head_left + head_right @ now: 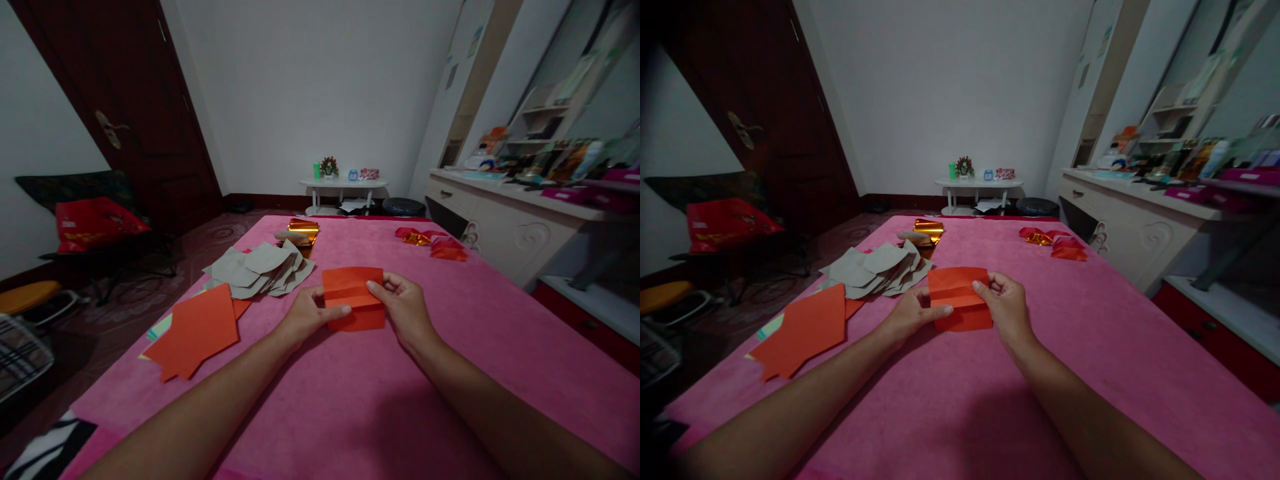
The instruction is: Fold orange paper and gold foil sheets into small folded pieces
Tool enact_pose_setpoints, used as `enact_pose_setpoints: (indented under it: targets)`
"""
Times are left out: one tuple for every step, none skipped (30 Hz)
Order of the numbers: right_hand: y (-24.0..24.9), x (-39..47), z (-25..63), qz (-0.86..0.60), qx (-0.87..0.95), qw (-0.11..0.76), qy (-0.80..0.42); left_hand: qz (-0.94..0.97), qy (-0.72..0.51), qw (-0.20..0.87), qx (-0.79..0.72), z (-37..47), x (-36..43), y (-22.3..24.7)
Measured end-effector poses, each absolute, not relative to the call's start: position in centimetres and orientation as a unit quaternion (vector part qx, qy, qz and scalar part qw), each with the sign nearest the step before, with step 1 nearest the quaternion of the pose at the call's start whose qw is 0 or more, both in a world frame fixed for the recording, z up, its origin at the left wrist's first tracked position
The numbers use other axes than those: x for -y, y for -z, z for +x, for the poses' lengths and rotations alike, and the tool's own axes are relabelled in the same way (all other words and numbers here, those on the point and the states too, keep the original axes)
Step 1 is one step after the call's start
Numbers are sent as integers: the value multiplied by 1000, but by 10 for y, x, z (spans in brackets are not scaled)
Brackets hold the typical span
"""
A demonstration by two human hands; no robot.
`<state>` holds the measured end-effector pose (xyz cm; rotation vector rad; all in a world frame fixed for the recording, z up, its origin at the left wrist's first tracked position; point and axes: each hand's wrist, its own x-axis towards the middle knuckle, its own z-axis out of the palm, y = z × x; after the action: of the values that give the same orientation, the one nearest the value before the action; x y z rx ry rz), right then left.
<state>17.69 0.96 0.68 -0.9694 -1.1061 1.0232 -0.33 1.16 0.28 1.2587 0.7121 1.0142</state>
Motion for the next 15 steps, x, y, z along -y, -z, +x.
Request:
enact_pose_setpoints:
  targets:
    - [-6, -9, 176, -422, 476, 627, -449, 553, -446, 631, -312, -2, -11, -3]
    - [-6, -9, 176, -420, 471, 630, -453, 552, -448, 629, -315, -1, -10, -3]
    - [-5, -9, 175, -416, 467, 632, -457, 550, -451, 627, -318, 0, -9, -3]
    - [-4, -8, 174, -411, 463, 635, -462, 547, -454, 626, -320, 1, -8, -3]
    - [-4, -8, 174, -404, 460, 638, -467, 543, -458, 627, -320, 2, -7, -3]
    - [-4, -7, 173, -399, 458, 638, -473, 538, -460, 629, -320, 3, -6, -3]
    - [-4, -6, 172, -396, 455, 638, -478, 532, -463, 632, -320, 3, -5, -2]
    - [-4, -6, 172, -395, 451, 638, -483, 525, -465, 636, -322, 4, -5, -2]
    - [-5, -5, 171, -396, 446, 638, -488, 516, -468, 640, -325, 5, -4, -1]
    - [-6, -4, 171, -397, 440, 637, -493, 506, -470, 644, -328, 6, -4, 0]
    - [-7, -3, 170, -398, 434, 637, -497, 496, -471, 650, -332, 6, -4, 0]
    - [-9, -3, 170, -397, 429, 638, -502, 486, -473, 655, -334, 6, -4, 1]
    - [-11, -2, 169, -394, 426, 637, -507, 476, -476, 659, -334, 7, -4, 1]
    - [-13, -1, 169, -392, 423, 635, -514, 468, -480, 662, -334, 7, -4, 2]
    - [-15, -1, 169, -391, 422, 631, -521, 462, -484, 664, -334, 6, -4, 2]
